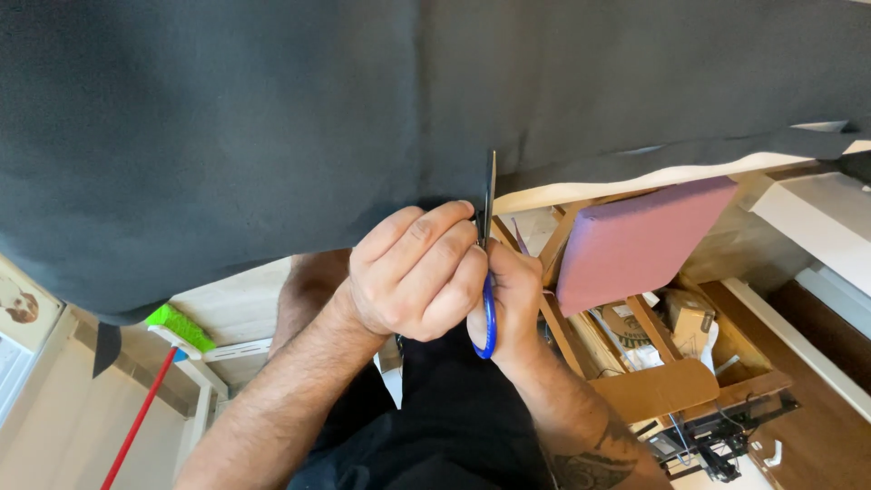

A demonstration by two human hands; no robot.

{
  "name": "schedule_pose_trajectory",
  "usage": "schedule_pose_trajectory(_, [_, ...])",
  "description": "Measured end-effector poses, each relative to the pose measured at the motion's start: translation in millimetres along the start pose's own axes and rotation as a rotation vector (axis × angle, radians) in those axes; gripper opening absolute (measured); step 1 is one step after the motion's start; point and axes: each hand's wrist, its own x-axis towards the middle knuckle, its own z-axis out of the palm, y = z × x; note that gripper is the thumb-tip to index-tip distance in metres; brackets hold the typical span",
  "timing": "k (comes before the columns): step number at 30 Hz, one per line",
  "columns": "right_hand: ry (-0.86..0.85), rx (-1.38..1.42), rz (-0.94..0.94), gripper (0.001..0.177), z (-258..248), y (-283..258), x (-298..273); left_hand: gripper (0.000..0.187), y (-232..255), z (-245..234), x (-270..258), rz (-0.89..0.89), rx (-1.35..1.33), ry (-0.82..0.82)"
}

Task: Cutting a straight line in a large piece of black leather using scissors

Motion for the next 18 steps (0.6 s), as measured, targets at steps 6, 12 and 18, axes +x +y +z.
schedule_pose_trajectory(6, [-0.059, -0.085, -0.004, 0.038, -6.1, 0.7, -3.5, 0.032, 1.1, -1.6, -0.8, -0.016, 0.006, -0.014])
schedule_pose_trajectory(12, [-0.092, -0.051, 0.053, 0.029, -12.0, 6.3, -52.8, 0.031, 0.4, -6.2, 5.9, -0.03, 0.026, -0.102])
schedule_pose_trajectory(18, [-0.094, -0.179, 0.097, 0.029, -38.1, 87.7, -80.7, 0.026, 32.2, 33.4, 29.7, 0.075, -0.025, -0.297])
